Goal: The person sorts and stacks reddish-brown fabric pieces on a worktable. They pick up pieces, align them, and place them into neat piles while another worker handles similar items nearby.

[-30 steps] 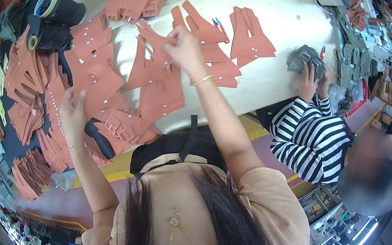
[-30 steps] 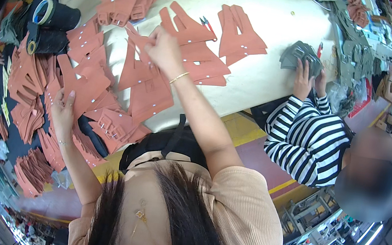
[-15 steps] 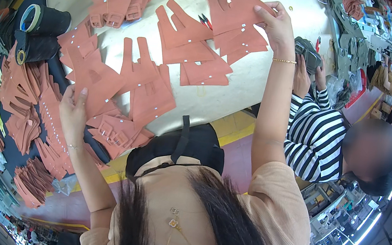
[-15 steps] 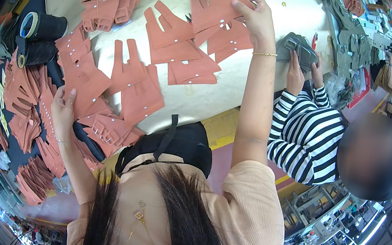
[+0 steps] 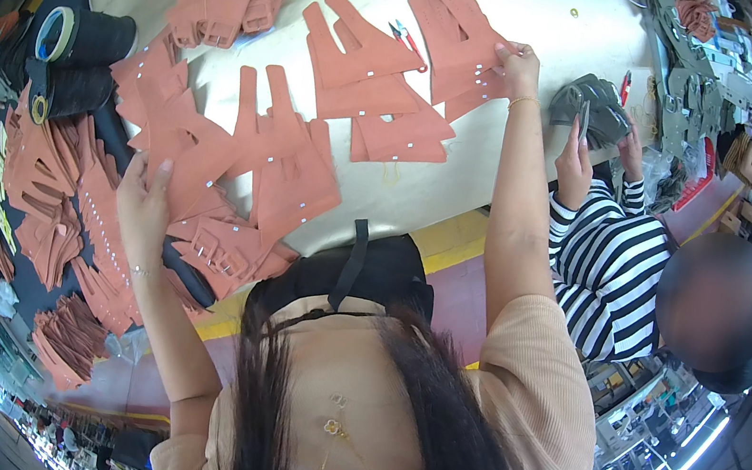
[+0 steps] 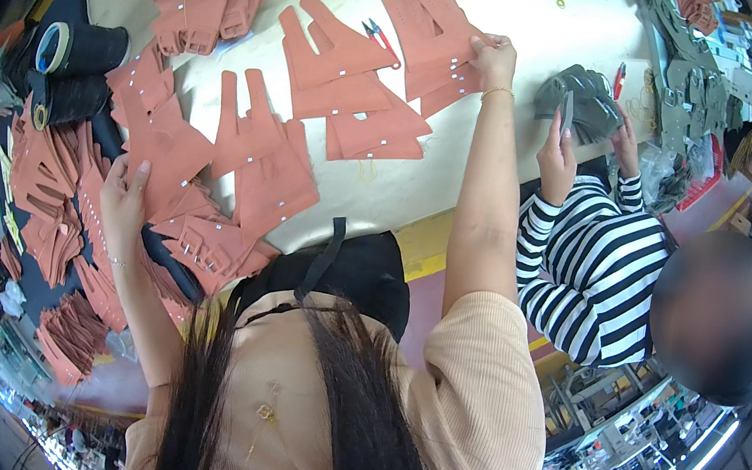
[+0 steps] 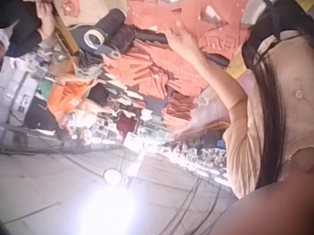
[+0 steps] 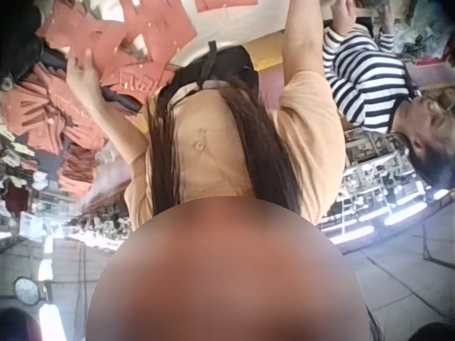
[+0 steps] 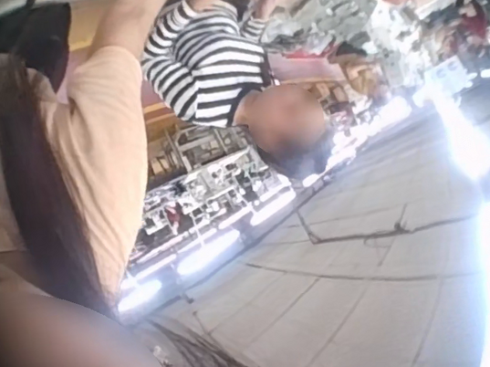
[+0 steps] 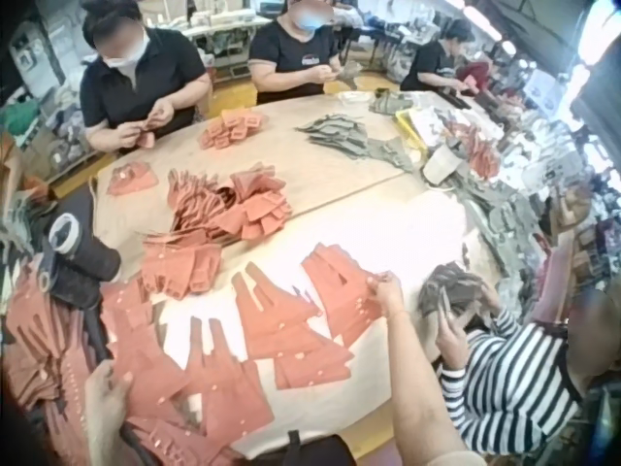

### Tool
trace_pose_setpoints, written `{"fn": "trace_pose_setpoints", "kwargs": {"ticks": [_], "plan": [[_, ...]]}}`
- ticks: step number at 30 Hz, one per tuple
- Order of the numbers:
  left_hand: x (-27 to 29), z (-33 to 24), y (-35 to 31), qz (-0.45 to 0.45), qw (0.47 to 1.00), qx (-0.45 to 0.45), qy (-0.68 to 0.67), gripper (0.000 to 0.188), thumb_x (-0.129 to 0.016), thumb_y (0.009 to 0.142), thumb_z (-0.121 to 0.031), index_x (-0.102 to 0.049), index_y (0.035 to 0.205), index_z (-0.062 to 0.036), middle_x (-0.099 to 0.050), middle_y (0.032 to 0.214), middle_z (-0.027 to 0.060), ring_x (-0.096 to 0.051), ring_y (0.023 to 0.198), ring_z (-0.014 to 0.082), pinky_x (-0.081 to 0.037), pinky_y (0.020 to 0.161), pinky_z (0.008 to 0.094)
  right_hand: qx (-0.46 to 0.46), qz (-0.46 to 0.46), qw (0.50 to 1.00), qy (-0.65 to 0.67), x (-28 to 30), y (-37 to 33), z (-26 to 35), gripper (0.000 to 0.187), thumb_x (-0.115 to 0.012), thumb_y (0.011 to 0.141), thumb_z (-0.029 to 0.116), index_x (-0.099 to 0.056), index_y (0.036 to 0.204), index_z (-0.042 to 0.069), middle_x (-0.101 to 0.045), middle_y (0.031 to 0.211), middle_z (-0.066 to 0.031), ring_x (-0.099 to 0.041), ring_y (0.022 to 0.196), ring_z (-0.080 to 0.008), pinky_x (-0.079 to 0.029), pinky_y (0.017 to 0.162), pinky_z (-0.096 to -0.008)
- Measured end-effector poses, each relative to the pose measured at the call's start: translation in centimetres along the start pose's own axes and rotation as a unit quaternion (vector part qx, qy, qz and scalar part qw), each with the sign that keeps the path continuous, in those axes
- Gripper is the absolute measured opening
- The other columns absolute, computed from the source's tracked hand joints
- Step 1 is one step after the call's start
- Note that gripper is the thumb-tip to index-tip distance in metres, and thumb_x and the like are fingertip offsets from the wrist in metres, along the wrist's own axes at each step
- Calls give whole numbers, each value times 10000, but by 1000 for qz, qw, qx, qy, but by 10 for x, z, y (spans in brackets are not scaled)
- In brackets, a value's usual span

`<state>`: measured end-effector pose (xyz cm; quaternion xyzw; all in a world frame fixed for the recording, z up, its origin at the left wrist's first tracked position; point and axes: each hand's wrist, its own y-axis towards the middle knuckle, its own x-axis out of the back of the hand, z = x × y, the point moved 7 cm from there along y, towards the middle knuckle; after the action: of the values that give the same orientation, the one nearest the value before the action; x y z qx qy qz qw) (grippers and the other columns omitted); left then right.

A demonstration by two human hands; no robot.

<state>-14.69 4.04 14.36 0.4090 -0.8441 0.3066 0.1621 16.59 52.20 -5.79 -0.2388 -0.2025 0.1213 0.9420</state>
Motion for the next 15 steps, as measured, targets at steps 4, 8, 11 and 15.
{"fn": "trace_pose_setpoints", "kwargs": {"ticks": [4,8,11,15], "plan": [[-6,4,6,5,1000,-15,-3,262,-555,917,-112,-547,1100,75,-644,994,104,-568,868,100,-434,783,228,81,-44,975,-203,2,-14,20,433,-721,765,135,-503,1108,-16,-618,976,-125,-621,853,-288,-528,748,-410],[-14,6,9,13,1000,-4,-20,283,-569,912,-126,-544,1113,73,-642,998,111,-573,864,101,-441,773,225,303,-199,873,-325,-1,-63,55,343,-723,731,127,-588,1031,28,-587,992,-152,-555,979,-318,-454,879,-402],[-21,3,14,27,1000,-7,4,298,-582,908,-139,-544,1121,66,-640,1009,109,-577,874,104,-449,766,230,312,-55,903,-290,-19,-88,46,281,-718,738,129,-613,977,25,-576,985,-154,-563,959,-310,-461,842,-386],[-38,10,30,46,997,-50,-41,310,-600,901,-151,-550,1127,55,-631,1032,95,-577,896,106,-460,771,237,247,102,914,-305,-42,-131,8,303,-729,738,180,-620,972,22,-573,998,-164,-551,937,-341,-457,820,-407]]}}
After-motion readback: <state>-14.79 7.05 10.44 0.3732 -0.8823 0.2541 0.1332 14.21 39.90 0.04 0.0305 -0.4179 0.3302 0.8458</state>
